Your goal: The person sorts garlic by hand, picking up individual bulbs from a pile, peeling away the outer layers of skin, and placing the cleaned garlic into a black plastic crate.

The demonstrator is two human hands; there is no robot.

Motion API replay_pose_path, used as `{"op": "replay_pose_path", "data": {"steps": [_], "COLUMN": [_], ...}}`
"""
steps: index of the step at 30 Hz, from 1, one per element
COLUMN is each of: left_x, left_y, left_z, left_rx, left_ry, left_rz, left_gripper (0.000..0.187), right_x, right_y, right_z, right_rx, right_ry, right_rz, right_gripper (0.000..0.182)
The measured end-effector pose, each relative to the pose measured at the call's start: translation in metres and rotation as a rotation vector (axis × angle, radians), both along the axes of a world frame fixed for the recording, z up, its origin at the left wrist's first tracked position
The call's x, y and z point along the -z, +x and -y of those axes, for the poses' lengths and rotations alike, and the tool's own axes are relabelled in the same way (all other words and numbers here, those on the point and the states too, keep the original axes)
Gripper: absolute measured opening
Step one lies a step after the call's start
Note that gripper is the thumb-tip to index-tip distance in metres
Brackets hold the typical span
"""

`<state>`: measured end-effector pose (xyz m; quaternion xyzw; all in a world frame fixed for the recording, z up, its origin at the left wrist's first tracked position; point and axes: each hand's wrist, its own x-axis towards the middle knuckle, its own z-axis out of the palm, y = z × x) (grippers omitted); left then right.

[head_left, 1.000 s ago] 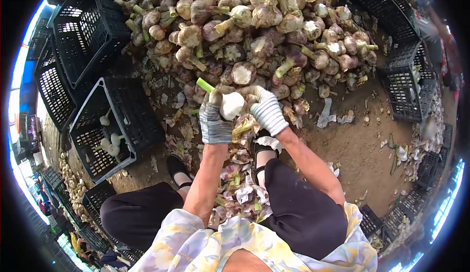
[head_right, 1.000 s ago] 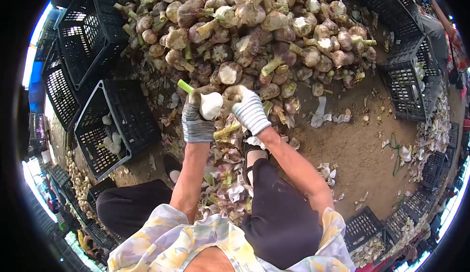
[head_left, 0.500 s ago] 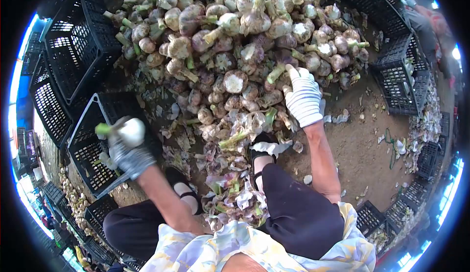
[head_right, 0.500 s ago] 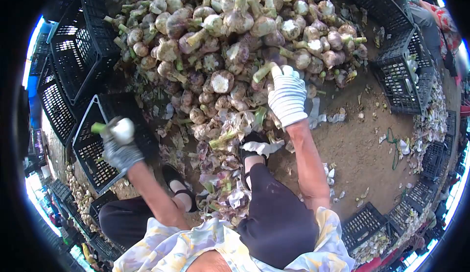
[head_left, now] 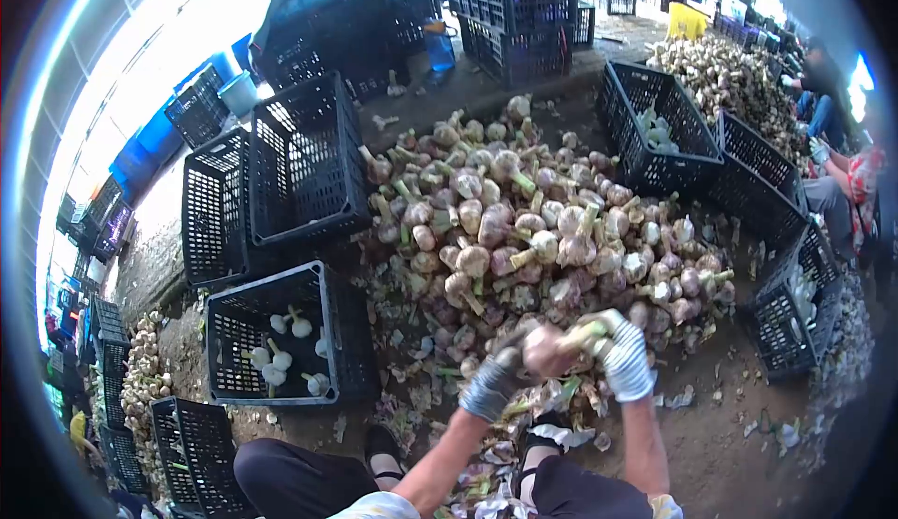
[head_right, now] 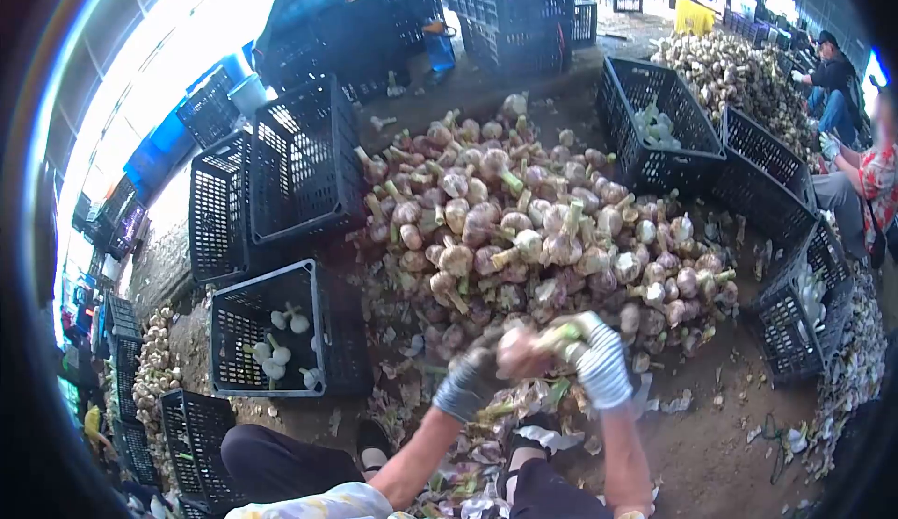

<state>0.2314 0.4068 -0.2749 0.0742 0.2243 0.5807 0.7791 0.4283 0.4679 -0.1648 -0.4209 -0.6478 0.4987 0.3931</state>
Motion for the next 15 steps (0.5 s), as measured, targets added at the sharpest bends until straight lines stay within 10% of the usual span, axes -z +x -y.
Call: {"op": "replay_pose_path", "data": {"steps": [2,9,15], "left_x": [-0.044,-0.055,-0.034], "left_y": [0.012,0.004,-0.002], "left_z": [0.015,0.038,0.042], "left_rx": [-0.107,-0.469,-0.488], "left_ry": [-0.025,0.249,0.059], "left_rz": [0.052,-0.974,-0.827], "left_gripper": [0.071,0.052,0.047], "right_x": [0.031,0.066,0.08], "right_y": [-0.02,-0.072,-0.075], "right_z": [0.017,0.043,0.047], "right_rx": [0.006,0.002,0.052], "right_ry": [-0.513,-0.651,-0.636], "right_rz": [-0.569,-0.505,-0.544], "right_gripper": [0.023,0.033,0.027]}}
